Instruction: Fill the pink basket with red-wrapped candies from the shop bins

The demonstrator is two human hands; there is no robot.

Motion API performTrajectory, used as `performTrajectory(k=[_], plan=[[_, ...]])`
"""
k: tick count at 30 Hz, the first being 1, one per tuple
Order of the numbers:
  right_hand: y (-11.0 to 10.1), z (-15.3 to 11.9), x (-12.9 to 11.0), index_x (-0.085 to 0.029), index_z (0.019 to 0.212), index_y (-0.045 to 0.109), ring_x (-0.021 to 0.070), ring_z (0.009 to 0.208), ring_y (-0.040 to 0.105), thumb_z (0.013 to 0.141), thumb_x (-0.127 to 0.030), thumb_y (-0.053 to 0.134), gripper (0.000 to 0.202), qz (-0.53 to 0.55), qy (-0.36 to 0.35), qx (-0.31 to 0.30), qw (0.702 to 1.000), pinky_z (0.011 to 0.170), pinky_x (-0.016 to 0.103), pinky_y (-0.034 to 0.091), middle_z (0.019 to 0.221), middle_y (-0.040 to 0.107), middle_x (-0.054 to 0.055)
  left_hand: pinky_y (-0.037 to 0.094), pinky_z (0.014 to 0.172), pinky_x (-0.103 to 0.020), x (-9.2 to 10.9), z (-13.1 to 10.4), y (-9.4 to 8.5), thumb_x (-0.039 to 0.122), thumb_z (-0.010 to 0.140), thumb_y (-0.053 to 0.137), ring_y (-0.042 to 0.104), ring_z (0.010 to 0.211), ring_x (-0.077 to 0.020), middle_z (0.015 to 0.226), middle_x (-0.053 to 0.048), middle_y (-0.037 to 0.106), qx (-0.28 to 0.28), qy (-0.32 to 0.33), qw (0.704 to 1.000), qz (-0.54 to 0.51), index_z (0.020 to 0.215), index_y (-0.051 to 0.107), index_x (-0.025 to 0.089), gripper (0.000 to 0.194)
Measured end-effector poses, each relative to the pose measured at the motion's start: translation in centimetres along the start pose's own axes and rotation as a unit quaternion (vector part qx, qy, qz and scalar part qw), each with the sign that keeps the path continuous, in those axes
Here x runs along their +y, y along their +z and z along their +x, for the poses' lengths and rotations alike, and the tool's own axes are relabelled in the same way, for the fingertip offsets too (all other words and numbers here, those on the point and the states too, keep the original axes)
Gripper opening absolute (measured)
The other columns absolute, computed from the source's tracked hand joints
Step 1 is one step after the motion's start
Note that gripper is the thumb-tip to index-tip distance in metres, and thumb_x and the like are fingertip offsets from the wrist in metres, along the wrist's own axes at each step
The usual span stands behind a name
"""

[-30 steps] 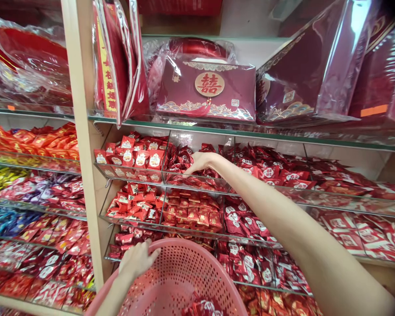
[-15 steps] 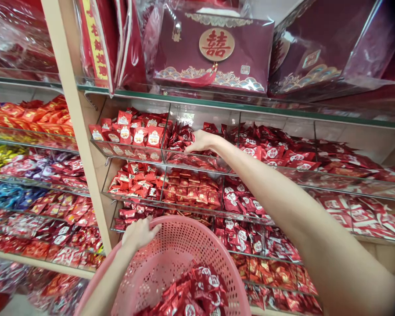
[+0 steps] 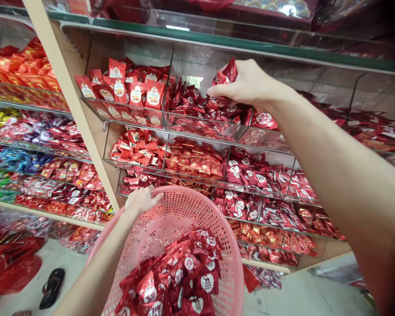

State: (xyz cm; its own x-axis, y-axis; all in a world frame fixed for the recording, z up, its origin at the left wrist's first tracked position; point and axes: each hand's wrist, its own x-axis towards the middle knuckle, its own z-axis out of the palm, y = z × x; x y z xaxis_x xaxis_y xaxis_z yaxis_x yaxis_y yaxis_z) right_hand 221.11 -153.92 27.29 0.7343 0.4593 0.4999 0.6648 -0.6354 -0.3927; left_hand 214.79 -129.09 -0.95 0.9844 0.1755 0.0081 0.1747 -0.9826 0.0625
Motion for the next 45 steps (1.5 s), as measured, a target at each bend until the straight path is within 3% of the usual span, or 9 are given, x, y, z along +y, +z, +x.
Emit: performTrajectory(k=[2, 4, 10, 13, 15, 26, 32, 38, 45], plan=[[-0.1, -3.1, -0.7, -0.009, 0.096, 0.054, 0.0120, 0.082, 0.055, 0.072, -0.033, 0.060, 0.034, -0.050, -0.090, 0.039, 0.994, 0.071, 0.026, 0.041, 0.086, 0.058, 0.001, 0.043, 0.072, -0.034, 0.1, 0.0, 0.0, 0.069, 0.074, 0.019, 0.061, 0.089, -0.0276, 0.092, -0.013, 0.066, 0.002, 0.007, 1.000, 0.000, 0.108, 0.054, 0.020, 0.069], [0.9, -6.8, -1.1, -0.013, 0.109, 0.051, 0.0149, 0.084, 0.055, 0.070, -0.034, 0.062, 0.045, -0.077, -0.122, 0.032, 0.989, 0.075, 0.030, 0.043, 0.090, 0.058, 0.001, 0.043, 0.072, -0.035, 0.2, 0.2, 0.1, 0.069, 0.074, 0.019, 0.060, 0.089, -0.0281, 0.093, -0.013, 0.066, 0.005, 0.009, 1.000, 0.000, 0.108, 0.054, 0.020, 0.069], [10.5, -17.8, 2.1, -0.022, 0.128, 0.037, 0.0217, 0.102, 0.052, 0.077, -0.036, 0.055, 0.056, -0.038, -0.121, -0.218, 0.968, 0.086, 0.035, 0.043, 0.121, 0.051, 0.008, 0.042, 0.074, -0.035, 0.8, 0.6, 0.2, 0.070, 0.073, 0.019, 0.060, 0.089, -0.0269, 0.097, -0.013, 0.065, 0.002, 0.005, 1.000, 0.006, 0.110, 0.053, 0.020, 0.071], [15.1, -21.7, 4.5, -0.022, 0.128, 0.037, 0.0225, 0.098, 0.054, 0.077, -0.033, 0.056, 0.056, -0.031, -0.098, -0.302, 0.948, 0.082, 0.037, 0.045, 0.116, 0.054, 0.009, 0.043, 0.072, -0.035, 1.1, 0.6, 0.1, 0.071, 0.073, 0.019, 0.060, 0.089, -0.0280, 0.095, -0.014, 0.065, -0.001, 0.010, 1.000, 0.013, 0.109, 0.053, 0.019, 0.072], [16.6, -23.2, 5.6, -0.022, 0.128, 0.038, 0.0230, 0.095, 0.055, 0.076, -0.032, 0.057, 0.056, -0.040, -0.088, -0.329, 0.939, 0.080, 0.038, 0.046, 0.112, 0.055, 0.009, 0.042, 0.072, -0.035, 1.1, 0.6, 0.0, 0.071, 0.073, 0.019, 0.060, 0.089, -0.0280, 0.095, -0.014, 0.065, -0.003, 0.008, 1.000, 0.013, 0.109, 0.053, 0.019, 0.072], [14.1, -24.3, 9.7, -0.024, 0.132, 0.031, 0.0240, 0.103, 0.052, 0.078, -0.030, 0.053, 0.058, -0.099, -0.013, -0.249, 0.963, 0.086, 0.041, 0.043, 0.119, 0.052, 0.011, 0.042, 0.072, -0.035, 0.1, 0.2, 0.0, 0.071, 0.073, 0.020, 0.060, 0.087, -0.0270, 0.093, -0.014, 0.066, 0.002, 0.001, 1.000, 0.008, 0.107, 0.055, 0.019, 0.071], [16.5, -26.4, 7.0, -0.025, 0.131, 0.031, 0.0226, 0.100, 0.052, 0.075, -0.025, 0.058, 0.063, -0.084, -0.094, -0.301, 0.945, 0.086, 0.038, 0.042, 0.111, 0.054, 0.007, 0.043, 0.074, -0.035, 0.5, 0.1, -0.4, 0.069, 0.073, 0.020, 0.060, 0.090, -0.0275, 0.095, -0.013, 0.065, -0.005, -0.006, 1.000, 0.020, 0.109, 0.053, 0.019, 0.070], [19.7, -27.5, 5.2, -0.022, 0.128, 0.034, 0.0226, 0.094, 0.050, 0.072, -0.028, 0.063, 0.064, -0.119, -0.188, -0.296, 0.929, 0.082, 0.037, 0.044, 0.099, 0.056, 0.006, 0.043, 0.075, -0.037, 1.0, 0.3, -0.5, 0.068, 0.074, 0.020, 0.059, 0.092, -0.0284, 0.099, -0.015, 0.064, -0.011, 0.004, 1.000, 0.020, 0.113, 0.052, 0.018, 0.071], [20.6, -27.8, 5.9, -0.022, 0.127, 0.035, 0.0209, 0.094, 0.048, 0.073, -0.031, 0.063, 0.062, -0.087, -0.179, -0.309, 0.930, 0.081, 0.035, 0.044, 0.102, 0.053, 0.005, 0.043, 0.074, -0.035, 0.9, 0.3, -0.2, 0.067, 0.074, 0.022, 0.060, 0.090, -0.0274, 0.096, -0.014, 0.065, -0.002, -0.002, 1.000, 0.026, 0.112, 0.052, 0.018, 0.069]])
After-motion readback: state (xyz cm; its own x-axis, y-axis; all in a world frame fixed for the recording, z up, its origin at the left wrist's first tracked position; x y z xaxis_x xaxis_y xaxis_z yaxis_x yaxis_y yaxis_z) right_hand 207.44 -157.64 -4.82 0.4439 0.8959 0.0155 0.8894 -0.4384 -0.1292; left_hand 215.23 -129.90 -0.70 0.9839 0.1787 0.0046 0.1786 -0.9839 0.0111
